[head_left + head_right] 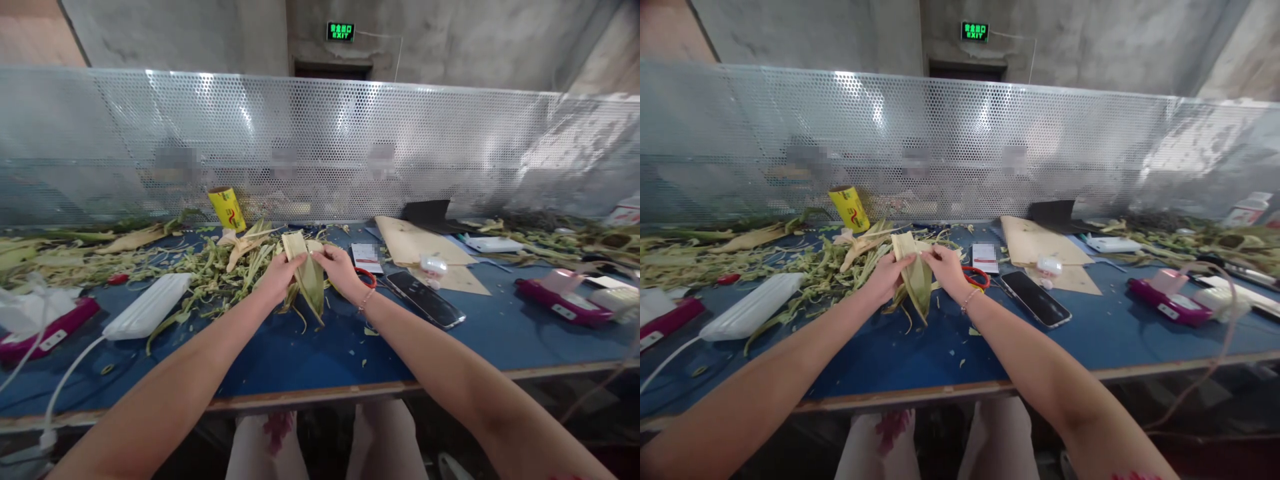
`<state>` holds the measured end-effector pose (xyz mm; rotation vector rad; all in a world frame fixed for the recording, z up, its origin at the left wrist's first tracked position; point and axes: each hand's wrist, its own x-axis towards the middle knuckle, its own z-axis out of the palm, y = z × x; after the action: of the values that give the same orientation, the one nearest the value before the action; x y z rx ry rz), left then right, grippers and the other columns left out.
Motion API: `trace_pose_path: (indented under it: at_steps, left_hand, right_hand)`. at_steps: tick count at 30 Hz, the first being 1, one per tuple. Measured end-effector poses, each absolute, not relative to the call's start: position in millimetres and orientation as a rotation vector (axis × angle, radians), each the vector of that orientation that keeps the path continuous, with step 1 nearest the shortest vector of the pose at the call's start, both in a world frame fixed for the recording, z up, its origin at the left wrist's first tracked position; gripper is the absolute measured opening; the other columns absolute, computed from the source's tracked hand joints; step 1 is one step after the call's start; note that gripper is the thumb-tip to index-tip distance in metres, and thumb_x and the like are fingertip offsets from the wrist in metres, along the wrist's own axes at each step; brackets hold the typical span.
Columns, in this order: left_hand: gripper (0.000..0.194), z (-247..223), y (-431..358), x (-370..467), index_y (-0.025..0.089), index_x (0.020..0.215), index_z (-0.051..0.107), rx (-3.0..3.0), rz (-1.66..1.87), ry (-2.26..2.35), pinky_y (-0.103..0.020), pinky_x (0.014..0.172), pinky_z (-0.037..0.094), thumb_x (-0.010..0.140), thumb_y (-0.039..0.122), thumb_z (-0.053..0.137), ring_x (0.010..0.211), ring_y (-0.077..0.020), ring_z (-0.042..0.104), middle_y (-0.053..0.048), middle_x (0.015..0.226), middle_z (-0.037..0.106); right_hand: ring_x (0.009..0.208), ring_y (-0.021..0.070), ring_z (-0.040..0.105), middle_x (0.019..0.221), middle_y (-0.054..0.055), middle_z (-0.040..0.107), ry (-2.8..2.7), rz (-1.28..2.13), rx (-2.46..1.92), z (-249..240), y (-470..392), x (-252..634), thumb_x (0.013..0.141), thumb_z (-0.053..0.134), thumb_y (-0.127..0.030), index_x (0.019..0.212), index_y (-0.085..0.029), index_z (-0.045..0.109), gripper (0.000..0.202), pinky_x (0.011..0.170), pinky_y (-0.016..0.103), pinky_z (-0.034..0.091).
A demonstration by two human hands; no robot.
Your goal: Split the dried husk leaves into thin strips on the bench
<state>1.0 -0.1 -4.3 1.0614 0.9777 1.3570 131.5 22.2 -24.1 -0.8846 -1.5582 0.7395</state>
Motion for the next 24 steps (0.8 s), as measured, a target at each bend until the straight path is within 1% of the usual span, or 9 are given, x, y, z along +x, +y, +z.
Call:
trace_pose_path:
  at_steps: [5,7,9,11,14,17,21,23,24]
  left_hand:
    - [0.016,3,-1,1,0.013,0.075,0.059,0.945,1.409,0.928,-0.027,0.057,0.05,0.061,0.015,0.065,0.054,-0.015,0.06,-0.003,0.06,0.064]
    - [0.016,5,0,0,0.013,0.074,0.058,0.922,1.442,0.946,-0.025,0.054,0.049,0.06,0.014,0.066,0.052,-0.0133,0.059,-0.001,0.058,0.062]
    - [0.017,4,2,-2,0.014,0.074,0.057,0.921,1.468,0.983,-0.024,0.052,0.048,0.06,0.016,0.067,0.05,-0.0122,0.057,0.0,0.057,0.061]
    - [0.019,1,5,-3,0.014,0.076,0.058,0.985,1.466,1.018,-0.024,0.052,0.046,0.061,0.021,0.068,0.051,-0.0126,0.056,-0.001,0.059,0.061]
    - [0.023,-7,8,-4,0.015,0.082,0.062,1.196,1.433,1.068,-0.026,0.056,0.046,0.066,0.031,0.065,0.06,-0.0161,0.059,-0.004,0.068,0.064]
    - [0.024,-12,8,-3,0.017,0.082,0.064,1.388,1.405,1.158,-0.028,0.065,0.046,0.07,0.037,0.061,0.073,-0.0202,0.061,-0.005,0.075,0.066]
    - [0.019,-8,0,-1,0.019,0.08,0.063,1.515,1.46,1.207,-0.028,0.078,0.044,0.072,0.035,0.059,0.088,-0.0219,0.059,-0.006,0.082,0.067]
    - [0.019,-5,-3,0,0.019,0.081,0.063,1.555,1.465,1.172,-0.028,0.079,0.043,0.073,0.035,0.058,0.09,-0.0217,0.059,-0.005,0.083,0.066]
    - [0.02,-5,-3,0,0.018,0.082,0.062,1.564,1.456,1.159,-0.028,0.077,0.044,0.073,0.035,0.057,0.088,-0.0214,0.059,-0.005,0.082,0.066]
  right_hand:
    - [0.055,0.0088,0.034,0.056,-0.004,0.038,-1.483,0.777,-0.82,-18,15,129,0.07,0.056,-0.042,0.058,-0.018,0.046,0.029,0.053,0.023,0.029]
    - [0.055,0.009,0.036,0.057,-0.004,0.042,-1.474,0.806,-0.794,-16,12,129,0.07,0.057,-0.042,0.062,-0.018,0.049,0.027,0.053,0.023,0.032]
    - [0.057,0.0095,0.04,0.06,-0.003,0.047,-1.478,0.826,-0.771,-15,11,129,0.07,0.057,-0.042,0.066,-0.018,0.053,0.025,0.056,0.023,0.035]
    - [0.061,0.0101,0.045,0.066,-0.001,0.053,-1.478,0.848,-0.757,-15,12,130,0.069,0.058,-0.042,0.072,-0.017,0.056,0.025,0.06,0.023,0.039]
    - [0.066,0.0111,0.051,0.074,0.0,0.058,-1.477,0.928,-0.772,-17,15,130,0.065,0.062,-0.043,0.081,-0.017,0.057,0.031,0.063,0.023,0.043]
    - [0.068,0.0125,0.054,0.075,0.002,0.061,-1.517,1.001,-0.842,-19,17,129,0.062,0.066,-0.045,0.083,-0.016,0.058,0.037,0.062,0.024,0.045]
    - [0.069,0.0146,0.056,0.074,0.003,0.063,-1.538,0.945,-0.905,-18,14,127,0.065,0.063,-0.047,0.08,-0.014,0.061,0.037,0.065,0.028,0.046]
    - [0.069,0.0157,0.056,0.072,0.004,0.063,-1.518,0.915,-0.919,-16,12,127,0.066,0.061,-0.049,0.078,-0.014,0.061,0.037,0.065,0.028,0.046]
    - [0.068,0.0161,0.056,0.071,0.003,0.062,-1.509,0.903,-0.923,-15,11,127,0.066,0.061,-0.049,0.077,-0.014,0.061,0.037,0.064,0.028,0.045]
